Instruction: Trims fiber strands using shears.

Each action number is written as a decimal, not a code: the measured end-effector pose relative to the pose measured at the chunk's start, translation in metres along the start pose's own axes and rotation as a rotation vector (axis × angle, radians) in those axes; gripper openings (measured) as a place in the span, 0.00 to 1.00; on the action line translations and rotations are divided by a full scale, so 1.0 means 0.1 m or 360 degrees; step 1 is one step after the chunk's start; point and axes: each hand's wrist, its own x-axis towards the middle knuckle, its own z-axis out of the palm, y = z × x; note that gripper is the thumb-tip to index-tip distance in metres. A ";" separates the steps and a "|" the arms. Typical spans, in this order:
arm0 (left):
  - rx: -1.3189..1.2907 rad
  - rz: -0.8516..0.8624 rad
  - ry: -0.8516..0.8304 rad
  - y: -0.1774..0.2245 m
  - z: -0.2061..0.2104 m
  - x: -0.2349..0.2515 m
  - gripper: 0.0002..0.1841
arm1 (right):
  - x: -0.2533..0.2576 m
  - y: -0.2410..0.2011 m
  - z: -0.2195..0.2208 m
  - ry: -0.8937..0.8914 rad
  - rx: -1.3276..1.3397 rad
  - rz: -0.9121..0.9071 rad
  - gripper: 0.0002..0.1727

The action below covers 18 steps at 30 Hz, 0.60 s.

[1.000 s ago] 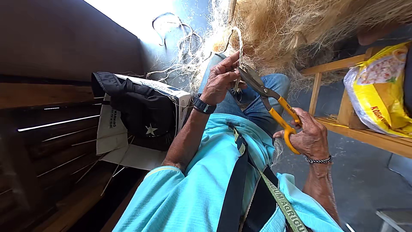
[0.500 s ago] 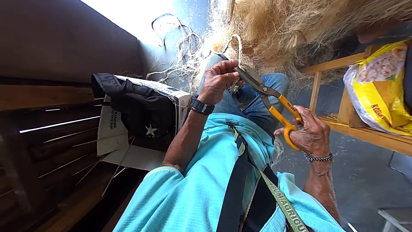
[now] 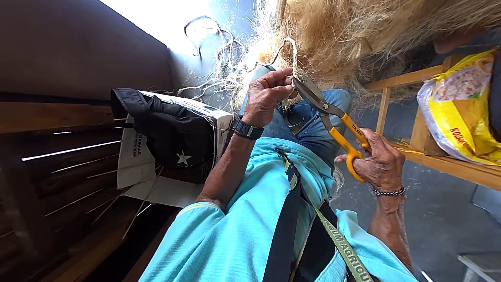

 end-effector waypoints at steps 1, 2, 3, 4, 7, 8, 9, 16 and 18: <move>-0.0010 0.0000 -0.0005 -0.01 0.00 0.01 0.20 | 0.00 -0.01 0.00 0.0008 -0.0003 0.0002 0.44; -0.0018 0.0000 -0.0008 -0.01 -0.01 0.01 0.20 | 0.00 -0.01 0.00 0.0015 -0.0010 0.0002 0.44; -0.0018 0.0000 -0.0006 -0.01 -0.01 0.01 0.20 | 0.00 -0.01 -0.01 0.0022 -0.0021 0.0000 0.44; -0.0008 0.0004 0.0000 -0.02 0.00 0.01 0.20 | 0.00 -0.01 -0.01 0.0028 -0.0035 -0.0004 0.44; 0.0002 0.0013 -0.0001 -0.02 -0.01 0.02 0.20 | 0.00 0.00 -0.01 0.0043 -0.0069 -0.0007 0.45; 0.0004 0.0016 -0.0007 -0.03 -0.01 0.02 0.20 | -0.01 0.00 -0.01 0.0050 -0.0073 -0.0006 0.45; 0.0002 0.0019 -0.0014 -0.02 -0.01 0.02 0.20 | -0.01 0.00 -0.01 0.0056 -0.0072 -0.0008 0.44; -0.0012 0.0039 -0.0064 -0.01 -0.02 0.02 0.20 | 0.00 -0.03 -0.02 0.0075 -0.0089 -0.0013 0.41; -0.0015 0.0037 -0.0056 -0.01 -0.01 0.01 0.20 | 0.00 -0.04 -0.03 0.0071 -0.0104 -0.0009 0.40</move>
